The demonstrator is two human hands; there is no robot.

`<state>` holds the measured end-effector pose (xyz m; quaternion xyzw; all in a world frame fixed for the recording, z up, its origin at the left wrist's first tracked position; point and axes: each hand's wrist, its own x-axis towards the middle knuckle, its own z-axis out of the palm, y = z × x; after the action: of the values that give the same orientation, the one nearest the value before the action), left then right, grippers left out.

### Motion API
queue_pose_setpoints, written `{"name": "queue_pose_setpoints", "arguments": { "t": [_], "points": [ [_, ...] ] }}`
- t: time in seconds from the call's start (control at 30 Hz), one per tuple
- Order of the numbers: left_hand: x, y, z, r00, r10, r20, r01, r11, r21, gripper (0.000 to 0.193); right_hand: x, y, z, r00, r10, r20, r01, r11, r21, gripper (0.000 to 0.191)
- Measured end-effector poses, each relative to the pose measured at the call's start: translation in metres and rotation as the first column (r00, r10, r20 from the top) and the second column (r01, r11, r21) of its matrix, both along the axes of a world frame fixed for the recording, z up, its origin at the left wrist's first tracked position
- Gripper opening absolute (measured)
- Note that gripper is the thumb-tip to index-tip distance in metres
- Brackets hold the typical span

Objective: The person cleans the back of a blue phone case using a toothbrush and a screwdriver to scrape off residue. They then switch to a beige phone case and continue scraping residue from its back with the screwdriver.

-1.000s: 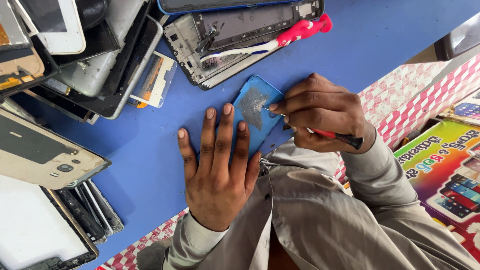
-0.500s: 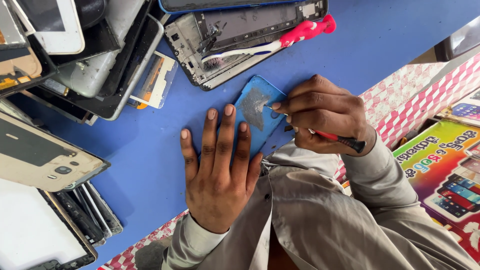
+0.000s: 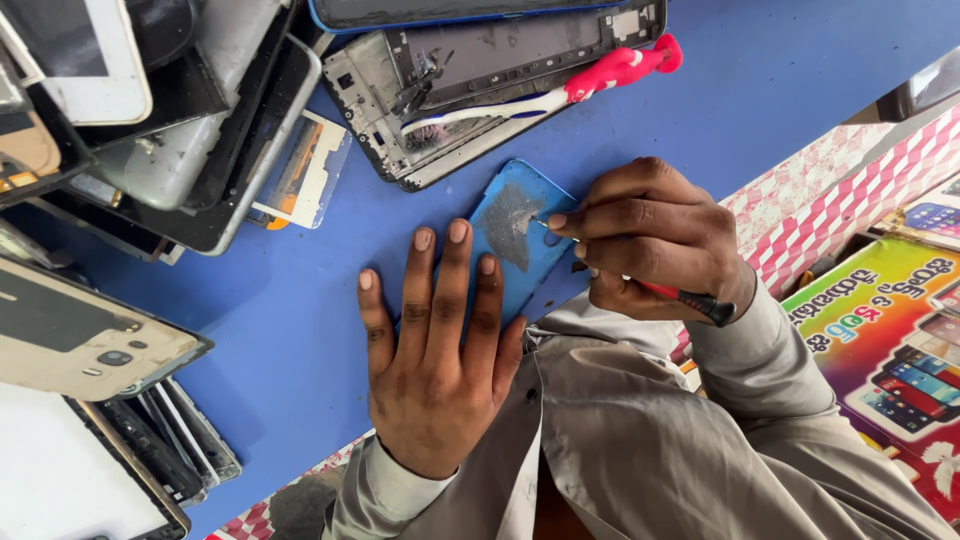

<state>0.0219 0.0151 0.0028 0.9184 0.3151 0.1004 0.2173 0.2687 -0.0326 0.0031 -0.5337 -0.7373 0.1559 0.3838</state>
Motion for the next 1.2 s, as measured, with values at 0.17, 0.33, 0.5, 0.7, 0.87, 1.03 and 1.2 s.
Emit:
{"name": "queue_pose_setpoints", "arguments": {
  "t": [0.17,0.33,0.5,0.7,0.87,1.03,1.2],
  "points": [
    [0.0022,0.0000,-0.0012,1.000,0.000,-0.002,0.000,1.000,0.009,0.044,0.0025,0.0006,0.0000,1.000,-0.023,0.001,0.023,1.000,-0.013,0.022],
    [0.0029,-0.0005,0.0015,1.000,0.004,0.008,-0.004,1.000,0.008,0.044,0.0017,0.0007,0.0046,0.999,-0.050,-0.019,0.049,0.999,-0.023,0.022],
    [0.0023,-0.0003,0.0027,1.000,0.003,0.005,-0.003,1.000,0.008,0.044,0.0011,0.0008,0.0075,0.998,-0.025,-0.054,0.022,0.999,-0.047,0.020],
    [0.0023,0.0003,0.0017,1.000,0.005,0.008,-0.005,1.000,0.016,0.044,-0.0001,0.0009,0.0047,0.996,-0.083,0.029,0.084,0.996,-0.017,0.020],
    [0.0018,0.0000,0.0005,1.000,0.002,0.008,-0.002,1.000,0.016,0.044,0.0020,-0.0005,0.0051,0.998,-0.064,-0.009,0.063,0.997,-0.054,0.022],
    [0.0012,-0.0003,0.0010,1.000,0.003,0.002,-0.003,1.000,0.007,0.045,0.0015,0.0003,0.0044,0.999,-0.029,-0.022,0.029,0.999,-0.022,0.022],
    [0.0014,0.0002,0.0010,1.000,0.007,0.008,-0.007,1.000,0.014,0.045,0.0001,0.0012,0.0033,0.999,-0.008,-0.041,0.008,1.000,0.005,0.022]
  ]
}}
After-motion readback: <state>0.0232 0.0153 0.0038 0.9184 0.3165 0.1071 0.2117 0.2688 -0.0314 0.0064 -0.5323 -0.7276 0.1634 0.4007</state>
